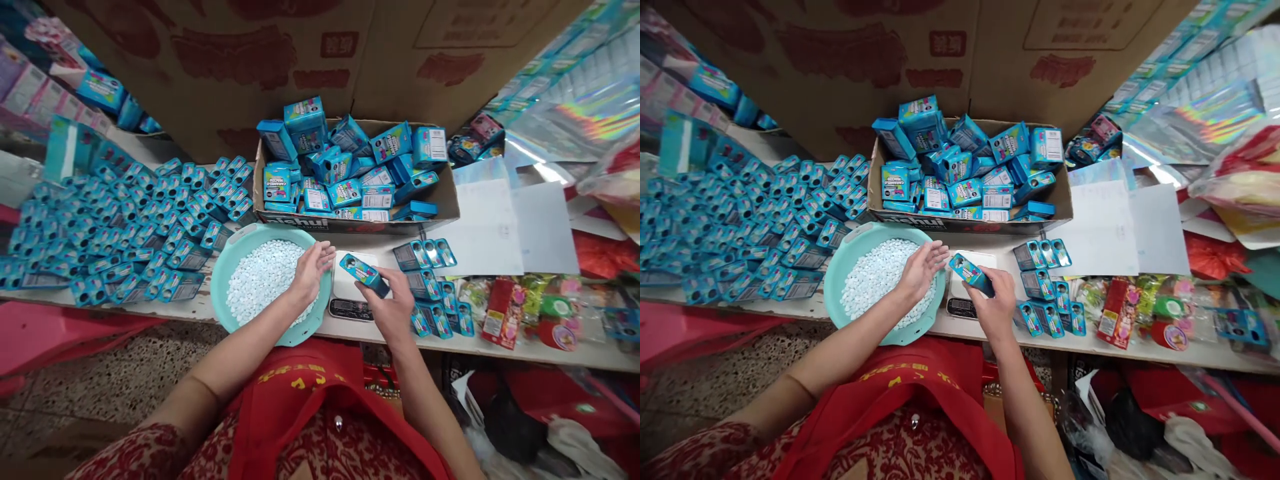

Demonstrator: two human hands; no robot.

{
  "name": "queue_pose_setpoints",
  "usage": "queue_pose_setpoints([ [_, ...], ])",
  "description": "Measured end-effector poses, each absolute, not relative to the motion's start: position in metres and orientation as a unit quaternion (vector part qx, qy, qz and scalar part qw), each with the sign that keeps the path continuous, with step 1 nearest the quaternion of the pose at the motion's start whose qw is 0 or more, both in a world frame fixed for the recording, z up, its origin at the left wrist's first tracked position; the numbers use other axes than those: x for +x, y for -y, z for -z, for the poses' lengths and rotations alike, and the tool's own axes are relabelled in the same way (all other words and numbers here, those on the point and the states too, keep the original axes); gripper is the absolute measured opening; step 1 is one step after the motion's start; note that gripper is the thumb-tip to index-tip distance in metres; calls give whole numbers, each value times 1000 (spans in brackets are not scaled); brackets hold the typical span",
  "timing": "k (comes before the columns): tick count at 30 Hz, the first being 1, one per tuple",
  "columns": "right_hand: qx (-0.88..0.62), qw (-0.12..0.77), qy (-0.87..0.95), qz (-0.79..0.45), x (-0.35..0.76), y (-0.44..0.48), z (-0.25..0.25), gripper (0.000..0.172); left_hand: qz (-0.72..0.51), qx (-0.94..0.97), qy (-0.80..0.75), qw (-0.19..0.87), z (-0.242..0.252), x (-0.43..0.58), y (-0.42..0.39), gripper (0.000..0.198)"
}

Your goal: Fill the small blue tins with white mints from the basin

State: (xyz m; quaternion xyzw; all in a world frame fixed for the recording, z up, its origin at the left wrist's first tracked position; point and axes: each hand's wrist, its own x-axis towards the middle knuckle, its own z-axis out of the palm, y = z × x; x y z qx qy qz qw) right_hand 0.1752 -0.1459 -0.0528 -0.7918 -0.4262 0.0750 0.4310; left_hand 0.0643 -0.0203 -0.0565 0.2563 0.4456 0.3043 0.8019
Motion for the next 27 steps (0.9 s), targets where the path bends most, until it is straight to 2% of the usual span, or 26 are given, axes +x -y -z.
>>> queue_pose_setpoints([
  [3, -784, 359, 503, -54, 164, 137, 24, 26, -306, 170, -411, 842, 44, 59, 17, 39],
  [5, -778, 325, 534, -57, 157, 132, 18, 23, -304, 116, -420, 847, 42, 57, 17, 34],
  [13, -777, 299, 552, -49, 143, 126, 33, 21, -327, 35, -436, 838, 59, 51, 20, 21],
  [16, -779, 314, 540, -62, 141, 126, 37, 24, -316, 42, -436, 842, 63, 50, 20, 15],
  [20, -770, 391, 493, -105, 145, 135, 39, 27, -298, 45, -459, 836, 62, 45, 17, 8],
  [22, -777, 434, 434, -141, 150, 145, 43, 30, -279, 99, -476, 828, 62, 37, 14, 10],
  [24, -785, 474, 354, -183, 159, 155, 54, 34, -250, 241, -485, 802, 64, 27, 11, 16],
  [27, -777, 531, 247, -232, 173, 167, 81, 42, -196, 549, -497, 642, 71, 9, 5, 20],
])
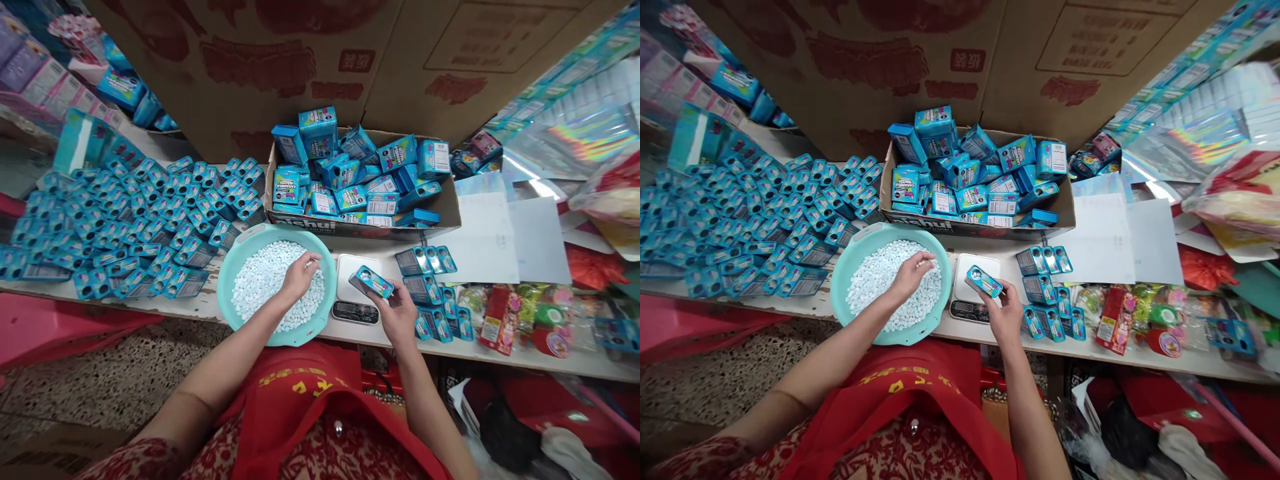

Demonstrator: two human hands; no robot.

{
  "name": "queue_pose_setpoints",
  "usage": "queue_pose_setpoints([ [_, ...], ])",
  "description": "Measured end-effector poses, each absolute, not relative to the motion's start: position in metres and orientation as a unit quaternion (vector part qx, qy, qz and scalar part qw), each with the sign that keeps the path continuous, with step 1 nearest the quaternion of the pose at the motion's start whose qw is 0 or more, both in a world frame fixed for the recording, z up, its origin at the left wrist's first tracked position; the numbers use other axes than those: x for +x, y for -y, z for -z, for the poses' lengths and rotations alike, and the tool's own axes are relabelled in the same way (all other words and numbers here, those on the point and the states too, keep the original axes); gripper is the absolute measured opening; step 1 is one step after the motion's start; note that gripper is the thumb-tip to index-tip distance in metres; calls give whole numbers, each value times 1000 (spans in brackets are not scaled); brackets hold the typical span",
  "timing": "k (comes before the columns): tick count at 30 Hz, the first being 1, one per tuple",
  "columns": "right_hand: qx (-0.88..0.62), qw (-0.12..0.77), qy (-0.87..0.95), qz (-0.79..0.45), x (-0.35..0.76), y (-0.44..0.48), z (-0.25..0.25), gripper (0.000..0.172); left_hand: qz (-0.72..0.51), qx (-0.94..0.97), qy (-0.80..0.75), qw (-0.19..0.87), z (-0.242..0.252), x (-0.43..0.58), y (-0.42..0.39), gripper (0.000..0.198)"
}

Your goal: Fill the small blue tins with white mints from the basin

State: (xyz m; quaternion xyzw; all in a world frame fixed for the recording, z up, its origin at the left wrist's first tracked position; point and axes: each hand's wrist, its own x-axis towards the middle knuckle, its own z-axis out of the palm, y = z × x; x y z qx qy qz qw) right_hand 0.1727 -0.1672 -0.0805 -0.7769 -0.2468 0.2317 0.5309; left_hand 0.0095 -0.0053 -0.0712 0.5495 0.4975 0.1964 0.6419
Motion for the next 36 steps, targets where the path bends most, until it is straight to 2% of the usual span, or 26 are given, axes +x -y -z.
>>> queue_pose_setpoints([
  [2, -766, 552, 215, -250, 181, 171, 102, 45, -160, 689, -501, 499, 77, 0, 1, 25],
  [4, -760, 561, 201, -260, 186, 172, 120, 47, -133, 751, -487, 426, 83, -5, -2, 30],
  [10, -751, 558, 241, -258, 187, 182, 131, 54, -105, 768, -465, 428, 84, -5, -6, 27],
  [13, -804, 493, 294, -151, 190, 203, 116, 55, -110, 758, -464, 444, 82, 0, -5, 28],
  [17, -881, 336, 333, 16, 199, 241, 107, 35, -121, 757, -451, 457, 82, 12, -3, 27],
  [22, -924, 178, 334, 55, 203, 262, 117, 30, -116, 764, -427, 470, 81, 30, -2, 25],
  [27, -934, 138, 312, 106, 204, 260, 121, 24, -117, 778, -428, 446, 80, 38, -4, 23],
  [31, -931, 107, 330, 118, 205, 260, 123, 21, -143, 835, -400, 350, 78, 45, -1, 23],
  [36, -918, 103, 365, 120, 201, 261, 128, 19, -93, 952, -191, 220, 74, 76, 25, 25],
])
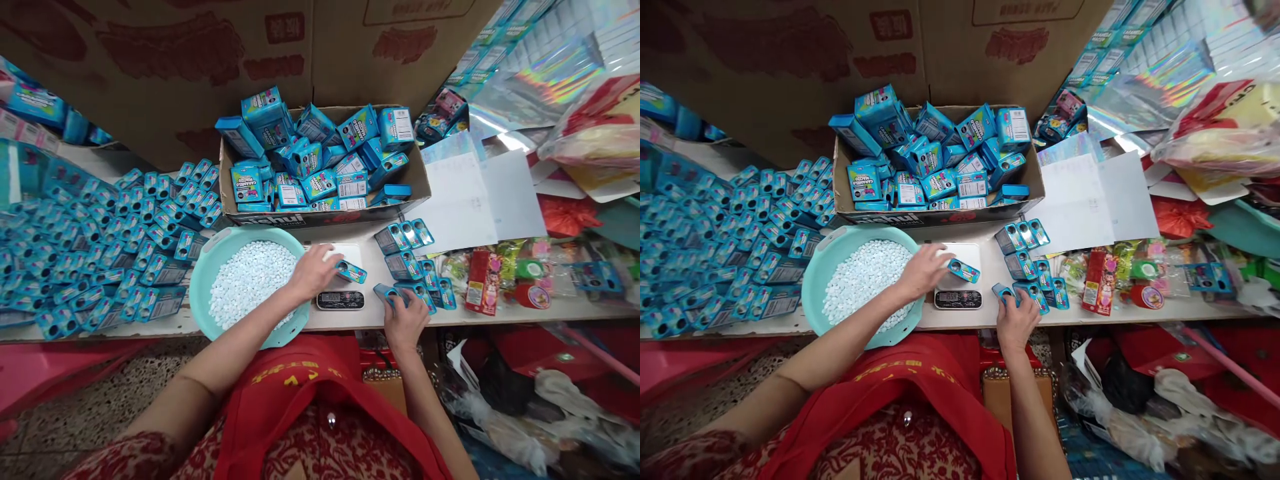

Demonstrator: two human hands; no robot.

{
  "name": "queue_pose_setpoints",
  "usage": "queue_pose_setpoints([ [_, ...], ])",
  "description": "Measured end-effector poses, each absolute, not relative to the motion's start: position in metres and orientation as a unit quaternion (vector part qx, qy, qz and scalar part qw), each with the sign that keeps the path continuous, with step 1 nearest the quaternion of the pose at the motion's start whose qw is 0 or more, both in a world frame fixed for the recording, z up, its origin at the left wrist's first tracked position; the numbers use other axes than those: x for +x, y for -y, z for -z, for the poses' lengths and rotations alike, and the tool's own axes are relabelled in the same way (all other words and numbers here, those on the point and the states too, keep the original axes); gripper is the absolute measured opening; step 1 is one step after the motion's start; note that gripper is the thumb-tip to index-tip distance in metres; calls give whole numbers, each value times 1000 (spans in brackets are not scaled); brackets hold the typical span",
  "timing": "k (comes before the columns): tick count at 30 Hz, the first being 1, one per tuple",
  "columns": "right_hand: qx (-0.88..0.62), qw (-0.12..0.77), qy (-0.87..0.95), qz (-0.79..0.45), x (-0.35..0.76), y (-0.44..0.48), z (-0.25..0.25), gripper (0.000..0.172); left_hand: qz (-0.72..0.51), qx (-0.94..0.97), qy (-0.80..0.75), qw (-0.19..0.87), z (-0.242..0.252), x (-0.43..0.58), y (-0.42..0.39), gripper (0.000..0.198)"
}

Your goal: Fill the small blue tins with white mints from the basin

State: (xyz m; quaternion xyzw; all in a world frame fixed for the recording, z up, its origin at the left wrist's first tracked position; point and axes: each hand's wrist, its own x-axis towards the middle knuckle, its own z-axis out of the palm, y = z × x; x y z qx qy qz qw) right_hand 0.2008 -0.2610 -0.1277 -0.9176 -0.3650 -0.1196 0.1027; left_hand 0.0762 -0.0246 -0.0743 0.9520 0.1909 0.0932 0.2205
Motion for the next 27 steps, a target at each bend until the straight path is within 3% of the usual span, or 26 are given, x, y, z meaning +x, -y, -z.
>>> queue_pose_setpoints([
  [4, -888, 157, 423, 90, 203, 264, 125, 24, 4, 978, -123, 167, 78, 101, 47, 22],
  [7, -865, 234, 435, 90, 211, 254, 111, 26, -2, 966, -156, 208, 79, 100, 46, 14],
  [12, -836, 300, 457, 44, 211, 197, 90, 35, -192, 894, -243, 325, 48, 45, 15, 13],
  [16, -824, 300, 479, -34, 194, 155, 97, 47, -319, 837, -369, 248, 6, -38, -13, 31],
  [22, -825, 353, 437, -66, 188, 154, 102, 62, -220, 738, -636, 50, 5, -161, -51, 47],
  [27, -846, 417, 315, -103, 201, 186, 95, 58, -105, 700, -702, 78, 66, -184, -71, 45],
])
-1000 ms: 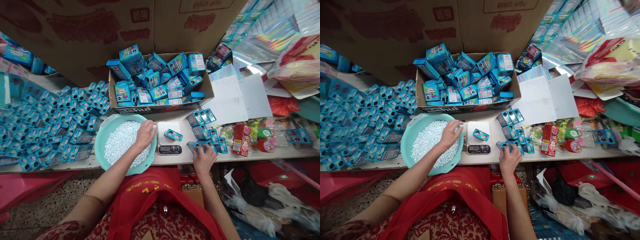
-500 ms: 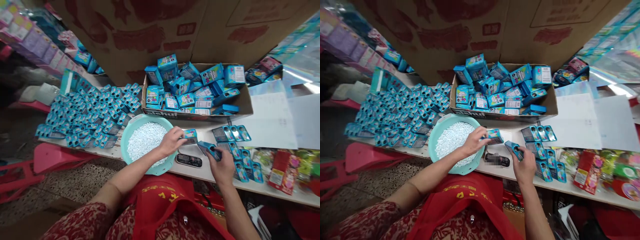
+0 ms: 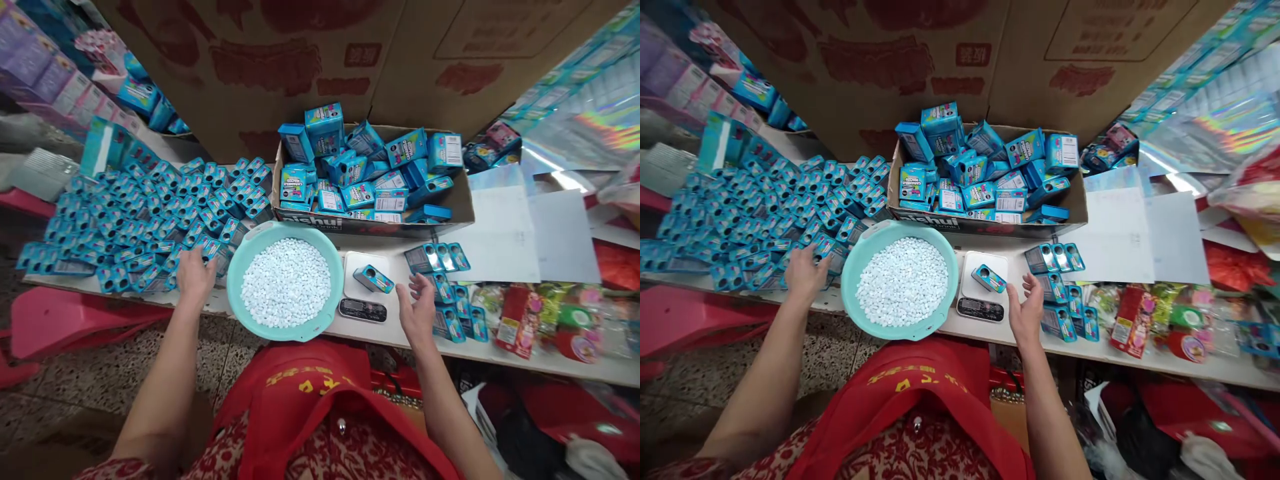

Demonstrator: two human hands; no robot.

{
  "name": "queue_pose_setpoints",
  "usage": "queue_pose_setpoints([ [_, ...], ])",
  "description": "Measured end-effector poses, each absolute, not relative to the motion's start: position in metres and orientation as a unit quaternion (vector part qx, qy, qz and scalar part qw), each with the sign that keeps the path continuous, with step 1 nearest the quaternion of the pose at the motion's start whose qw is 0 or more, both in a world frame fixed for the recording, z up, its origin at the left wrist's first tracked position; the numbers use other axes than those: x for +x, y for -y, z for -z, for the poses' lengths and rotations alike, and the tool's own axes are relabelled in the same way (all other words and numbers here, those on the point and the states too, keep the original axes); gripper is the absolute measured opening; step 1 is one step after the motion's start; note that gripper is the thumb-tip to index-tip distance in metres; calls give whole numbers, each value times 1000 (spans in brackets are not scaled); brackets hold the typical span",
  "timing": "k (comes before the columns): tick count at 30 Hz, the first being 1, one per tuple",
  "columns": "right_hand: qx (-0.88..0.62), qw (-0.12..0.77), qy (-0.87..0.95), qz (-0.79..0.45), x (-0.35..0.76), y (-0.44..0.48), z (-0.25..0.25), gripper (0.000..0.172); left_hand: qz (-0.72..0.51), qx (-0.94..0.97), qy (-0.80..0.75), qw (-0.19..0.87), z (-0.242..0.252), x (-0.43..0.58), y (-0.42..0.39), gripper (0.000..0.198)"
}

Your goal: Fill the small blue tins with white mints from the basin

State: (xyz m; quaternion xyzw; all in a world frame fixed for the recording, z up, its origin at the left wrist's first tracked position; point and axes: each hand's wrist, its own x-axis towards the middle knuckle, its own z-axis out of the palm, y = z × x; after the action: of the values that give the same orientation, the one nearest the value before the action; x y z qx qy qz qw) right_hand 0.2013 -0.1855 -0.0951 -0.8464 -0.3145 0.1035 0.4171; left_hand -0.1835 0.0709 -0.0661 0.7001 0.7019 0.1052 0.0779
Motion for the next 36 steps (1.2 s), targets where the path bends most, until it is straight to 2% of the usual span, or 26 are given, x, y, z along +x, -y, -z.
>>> queue_pose_setpoints([
  [6, -871, 383, 294, -95, 203, 216, 100, 50, -132, 698, -700, 80, 103, -167, -73, 36],
  [10, -873, 388, 277, -100, 198, 224, 109, 46, -145, 710, -685, 71, 96, -170, -73, 25],
  [16, -853, 409, 295, -137, 195, 212, 120, 47, -220, 748, -624, 45, 75, -154, -73, 24],
  [21, -825, 421, 340, -162, 195, 192, 123, 52, -223, 806, -535, 119, 80, -101, -49, 22],
  [25, -814, 419, 367, -168, 195, 184, 121, 53, -163, 859, -440, 203, 98, -60, -16, 20],
  [28, -810, 424, 369, -169, 194, 182, 121, 54, -129, 878, -405, 218, 107, -44, 3, 22],
  [36, -820, 407, 366, -168, 187, 173, 121, 62, 81, 919, -355, 152, 115, -40, 21, 25],
])
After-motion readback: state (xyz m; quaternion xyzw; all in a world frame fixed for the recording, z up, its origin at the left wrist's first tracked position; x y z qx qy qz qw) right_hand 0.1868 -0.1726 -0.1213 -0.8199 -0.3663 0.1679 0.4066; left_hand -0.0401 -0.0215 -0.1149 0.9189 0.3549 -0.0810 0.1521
